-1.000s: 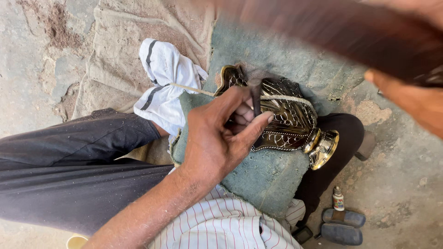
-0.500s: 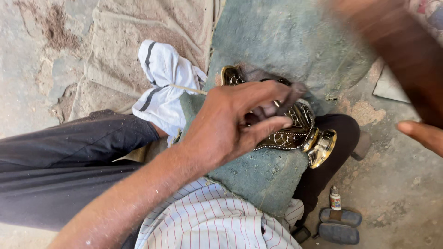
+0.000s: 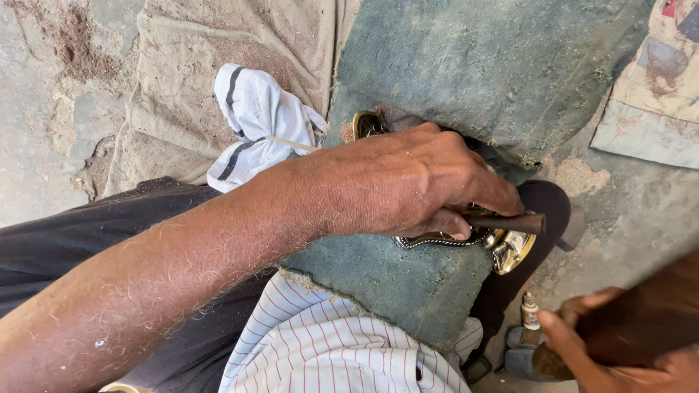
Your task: The person uses a chisel and hammer to engrave patterns into a brass-colored metal object resting on a cloth-covered block. The person repeatedly strikes the chisel to create decorative lines and shapes on the object's surface.
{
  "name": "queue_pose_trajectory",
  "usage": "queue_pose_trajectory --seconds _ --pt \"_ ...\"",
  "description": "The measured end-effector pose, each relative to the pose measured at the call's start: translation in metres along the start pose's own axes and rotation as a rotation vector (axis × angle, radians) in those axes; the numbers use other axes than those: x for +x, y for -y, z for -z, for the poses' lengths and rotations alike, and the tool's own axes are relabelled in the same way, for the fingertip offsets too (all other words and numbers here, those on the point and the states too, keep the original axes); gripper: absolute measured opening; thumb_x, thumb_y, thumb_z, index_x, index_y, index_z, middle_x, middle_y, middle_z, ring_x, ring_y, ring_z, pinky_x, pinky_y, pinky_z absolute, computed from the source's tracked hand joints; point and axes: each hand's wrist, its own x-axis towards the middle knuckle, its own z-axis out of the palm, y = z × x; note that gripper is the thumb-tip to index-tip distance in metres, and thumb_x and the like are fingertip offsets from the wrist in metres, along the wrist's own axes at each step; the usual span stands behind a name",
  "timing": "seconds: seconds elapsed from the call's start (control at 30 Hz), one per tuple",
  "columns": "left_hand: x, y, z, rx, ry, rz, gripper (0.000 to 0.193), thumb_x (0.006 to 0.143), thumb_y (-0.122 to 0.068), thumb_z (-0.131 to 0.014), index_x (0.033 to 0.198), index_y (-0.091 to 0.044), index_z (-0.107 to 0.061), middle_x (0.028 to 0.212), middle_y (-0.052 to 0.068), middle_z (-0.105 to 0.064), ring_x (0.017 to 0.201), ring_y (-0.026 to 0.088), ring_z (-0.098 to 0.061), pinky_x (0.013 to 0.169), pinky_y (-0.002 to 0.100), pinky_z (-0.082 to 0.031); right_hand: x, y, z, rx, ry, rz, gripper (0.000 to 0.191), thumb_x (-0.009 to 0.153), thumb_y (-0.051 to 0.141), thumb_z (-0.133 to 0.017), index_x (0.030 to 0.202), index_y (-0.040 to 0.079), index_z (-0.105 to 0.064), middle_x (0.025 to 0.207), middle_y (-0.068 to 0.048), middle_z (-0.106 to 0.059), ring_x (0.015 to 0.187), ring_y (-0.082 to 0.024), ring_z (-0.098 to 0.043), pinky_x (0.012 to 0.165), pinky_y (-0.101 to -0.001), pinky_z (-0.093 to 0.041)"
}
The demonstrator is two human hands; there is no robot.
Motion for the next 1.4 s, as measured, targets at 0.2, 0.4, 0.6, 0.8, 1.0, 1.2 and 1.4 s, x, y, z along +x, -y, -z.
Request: queue_pose_trajectory --seconds 0.2,0.4,0.6,0.8,1.0,1.2,1.4 --pt "0.003 0.000 0.008 -0.050 0.008 -0.075 0.052 0.076 -0.021 -0.079 0.126 -0.012 -0.067 0.116 0.002 -0.076 0.109 0.023 -0.072 0.094 0.042 -0.055 0.018 -0.049 0.009 0.711 0.205 -0.389 0.021 0.100 0.005 -0.041 0.102 -0.008 -0.058 0.084 -0.016 -0.067 0.083 -0.024 -0.071 0.085 -0.0490 -0.062" --pt "-0.005 0.003 0.006 -0.061 -0.063 -0.073 0.049 0.079 -0.018 -0.080 0.124 -0.008 -0.067 0.112 0.006 -0.077 0.103 0.023 -0.075 0.090 0.040 -0.058 0.053 -0.026 0.022 1.206 0.086 -1.193 0.028 0.100 0.033 -0.061 0.107 0.007 -0.067 0.085 0.004 -0.069 0.091 -0.007 -0.068 0.100 -0.0424 -0.055" --pt "-0.015 0.001 0.005 -0.095 -0.183 0.001 0.046 0.085 -0.019 -0.079 0.126 -0.006 -0.064 0.101 0.009 -0.077 0.084 0.021 -0.078 0.080 0.041 -0.059 0.036 -0.075 0.011 -0.146 0.152 0.065 0.025 0.092 0.017 -0.077 0.099 -0.002 -0.062 0.088 -0.019 -0.065 0.082 -0.026 -0.069 0.086 -0.0471 -0.065" --pt "-0.044 -0.008 -0.001 -0.154 -0.371 0.102 0.041 0.097 -0.022 -0.076 0.131 -0.005 -0.059 0.092 0.008 -0.075 0.083 0.020 -0.077 0.069 0.040 -0.059 0.079 -0.183 0.006 0.677 0.129 0.201 0.016 0.100 0.016 -0.069 0.107 0.004 -0.061 0.097 -0.012 -0.062 0.098 -0.021 -0.068 0.094 -0.0413 -0.063" --pt "-0.054 -0.003 -0.012 -0.132 -0.413 0.165 0.045 0.097 -0.023 -0.075 0.134 -0.006 -0.057 0.082 0.009 -0.069 0.073 0.023 -0.071 0.067 0.041 -0.053 0.133 -0.183 0.026 0.730 0.273 0.560 0.018 0.099 0.013 -0.069 0.116 0.010 -0.064 0.103 -0.006 -0.066 0.099 -0.015 -0.070 0.094 -0.0363 -0.064" --pt "-0.055 -0.004 -0.009 -0.114 -0.437 0.116 0.043 0.099 -0.024 -0.073 0.134 -0.006 -0.058 0.089 0.010 -0.070 0.078 0.023 -0.071 0.067 0.041 -0.053 0.127 -0.065 0.037 -0.003 0.141 0.525 0.021 0.098 0.014 -0.070 0.117 0.009 -0.063 0.102 -0.007 -0.066 0.097 -0.015 -0.070 0.092 -0.0366 -0.064" --pt "-0.057 -0.011 -0.022 -0.161 -0.541 0.221 0.038 0.098 -0.021 -0.075 0.129 -0.005 -0.060 0.088 0.007 -0.070 0.071 0.013 -0.071 0.061 0.030 -0.057 0.175 0.012 0.046 -0.160 0.149 0.677 0.023 0.097 0.014 -0.071 0.118 0.008 -0.063 0.100 -0.008 -0.066 0.096 -0.016 -0.071 0.090 -0.0369 -0.064"
